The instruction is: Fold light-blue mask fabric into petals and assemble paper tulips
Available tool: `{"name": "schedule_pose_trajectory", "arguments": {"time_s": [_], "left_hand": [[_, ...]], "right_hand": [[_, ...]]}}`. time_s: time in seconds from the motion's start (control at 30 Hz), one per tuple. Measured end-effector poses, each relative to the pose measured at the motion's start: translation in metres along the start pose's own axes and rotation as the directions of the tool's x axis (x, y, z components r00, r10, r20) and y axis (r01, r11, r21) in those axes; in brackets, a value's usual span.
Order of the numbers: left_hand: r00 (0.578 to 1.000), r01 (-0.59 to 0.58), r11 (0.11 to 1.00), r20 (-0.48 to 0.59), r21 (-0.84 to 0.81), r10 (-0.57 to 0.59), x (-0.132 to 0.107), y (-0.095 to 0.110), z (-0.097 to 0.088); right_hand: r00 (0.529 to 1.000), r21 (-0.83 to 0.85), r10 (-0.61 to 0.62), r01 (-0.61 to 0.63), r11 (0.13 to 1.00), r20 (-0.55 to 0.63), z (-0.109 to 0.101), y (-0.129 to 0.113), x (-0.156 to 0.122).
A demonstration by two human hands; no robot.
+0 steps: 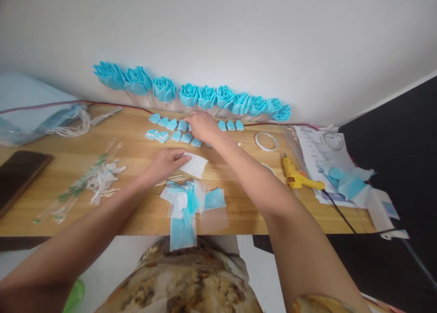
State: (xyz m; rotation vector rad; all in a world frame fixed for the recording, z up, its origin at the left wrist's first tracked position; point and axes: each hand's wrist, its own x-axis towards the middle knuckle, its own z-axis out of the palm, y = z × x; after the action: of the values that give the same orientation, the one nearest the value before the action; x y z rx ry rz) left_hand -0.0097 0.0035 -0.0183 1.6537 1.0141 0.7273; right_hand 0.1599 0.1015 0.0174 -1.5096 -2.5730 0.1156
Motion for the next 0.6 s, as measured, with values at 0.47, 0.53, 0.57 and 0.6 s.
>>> {"name": "schedule_pose_trajectory", "arguments": {"time_s": [0.47, 0.53, 0.57, 0.6], "left_hand": [[0.998, -0.058, 0.997, 0.002, 0.048, 0.058, 0.000, -0.002, 0.005], [0.998, -0.062, 0.995, -0.002, 0.082, 0.062, 0.000, -0.001, 0.005], [0.998, -0.062, 0.993, -0.002, 0.096, 0.063, 0.000, -0.001, 0.005], [0.998, -0.063, 0.993, -0.001, 0.105, 0.063, 0.000, -0.001, 0.005]], "right_hand": [[0.992, -0.033, -0.093, 0.096, 0.995, 0.091, 0.011, -0.051, 0.058], [0.989, -0.007, -0.092, 0.093, 0.996, 0.113, 0.016, -0.055, 0.069], [0.988, 0.019, -0.089, 0.087, 0.996, 0.125, 0.018, -0.055, 0.072], [0.989, 0.066, -0.091, 0.083, 0.994, 0.114, 0.019, -0.054, 0.075]]}}
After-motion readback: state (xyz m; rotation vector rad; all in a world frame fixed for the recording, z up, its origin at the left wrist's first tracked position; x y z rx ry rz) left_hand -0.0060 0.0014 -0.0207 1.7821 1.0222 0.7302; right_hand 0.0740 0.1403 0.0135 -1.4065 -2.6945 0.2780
